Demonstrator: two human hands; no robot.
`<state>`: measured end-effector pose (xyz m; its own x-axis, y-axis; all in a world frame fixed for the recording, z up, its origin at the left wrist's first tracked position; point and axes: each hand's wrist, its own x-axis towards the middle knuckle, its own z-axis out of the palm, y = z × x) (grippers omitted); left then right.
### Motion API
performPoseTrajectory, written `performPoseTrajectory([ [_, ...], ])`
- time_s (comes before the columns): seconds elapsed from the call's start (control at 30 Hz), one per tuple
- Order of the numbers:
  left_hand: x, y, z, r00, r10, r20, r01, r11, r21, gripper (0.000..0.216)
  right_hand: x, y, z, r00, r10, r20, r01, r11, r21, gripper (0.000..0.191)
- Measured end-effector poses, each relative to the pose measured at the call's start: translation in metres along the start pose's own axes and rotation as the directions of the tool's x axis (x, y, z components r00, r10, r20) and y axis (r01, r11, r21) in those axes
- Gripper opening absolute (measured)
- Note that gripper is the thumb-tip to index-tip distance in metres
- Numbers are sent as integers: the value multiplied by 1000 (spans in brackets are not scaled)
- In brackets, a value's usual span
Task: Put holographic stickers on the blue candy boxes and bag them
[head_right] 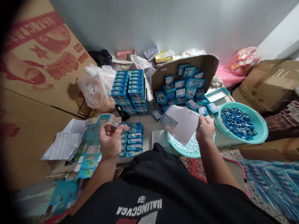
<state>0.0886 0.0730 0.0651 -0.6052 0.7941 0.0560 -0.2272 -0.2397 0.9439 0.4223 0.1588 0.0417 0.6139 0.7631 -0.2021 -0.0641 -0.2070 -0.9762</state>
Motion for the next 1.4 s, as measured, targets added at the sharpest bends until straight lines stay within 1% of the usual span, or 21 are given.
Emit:
performPoseTrajectory([
  [0.1,12,-14,-16,981,-161,-105,157,986,-49,57,18,23,-21,990,-44,-136,7,965,-261,21],
  [0.17,14,-20,-22,958,-266,-112,258,963,-81,55,17,29,-28,971,-121,-208,45,940,-338,38],
  [0.2,13,-23,-23,946,-309,-98,301,949,-90,52,14,30,-28,956,-201,-212,106,915,-389,47],
  [0.23,11,-24,-24,935,-345,-78,337,936,-96,50,9,29,-25,939,-297,-173,194,874,-446,53],
  [0.27,9,-25,-24,927,-371,-59,365,926,-99,48,2,27,-19,918,-388,-88,298,817,-493,53],
  [0.3,7,-25,-24,920,-390,-42,385,918,-100,46,-6,25,-10,890,-454,43,411,756,-509,49],
  [0.37,4,-25,-21,907,-420,-11,417,903,-100,44,-28,22,16,798,-465,383,599,682,-419,36],
  [0.4,2,-25,-19,901,-434,7,432,897,-96,43,-41,21,32,730,-410,547,636,700,-325,33],
  [0.43,1,-25,-17,896,-444,24,445,891,-89,42,-56,21,49,647,-329,688,624,746,-230,34],
  [0.47,1,-25,-16,892,-450,39,452,889,-79,42,-71,21,66,543,-242,804,584,797,-154,38],
  [0.5,1,-25,-14,891,-452,48,455,888,-67,42,-87,22,83,453,-164,876,514,851,-106,41],
  [0.53,1,-26,-13,890,-452,51,455,889,-54,42,-102,23,98,389,-103,915,438,895,-85,42],
  [0.57,1,-27,-12,890,-453,51,455,889,-44,42,-115,25,111,342,-54,938,369,926,-81,43],
  [0.6,1,-29,-11,889,-455,49,457,888,-38,43,-125,28,122,315,-15,949,315,945,-89,43],
  [0.67,0,-33,-12,885,-464,50,466,884,-44,43,-138,33,139,310,25,951,245,964,-105,42],
  [0.73,-1,-37,-13,879,-474,54,477,877,-56,44,-141,37,148,328,31,944,220,970,-109,37],
  [0.8,-1,-42,-15,872,-487,48,488,872,-33,44,-137,42,152,347,27,937,247,962,-119,30],
  [0.93,4,-57,-22,866,-500,-4,499,863,79,45,-127,50,157,353,53,934,361,913,-188,22],
  [1.03,11,-72,-28,875,-482,-47,483,859,171,43,-121,61,163,363,98,926,356,904,-236,19],
  [1.2,25,-96,-37,919,-386,-87,383,811,442,35,-107,85,176,447,154,881,308,899,-313,23],
  [1.4,34,-113,-44,974,-218,-57,186,635,750,24,-94,110,191,488,266,831,234,878,-418,10],
])
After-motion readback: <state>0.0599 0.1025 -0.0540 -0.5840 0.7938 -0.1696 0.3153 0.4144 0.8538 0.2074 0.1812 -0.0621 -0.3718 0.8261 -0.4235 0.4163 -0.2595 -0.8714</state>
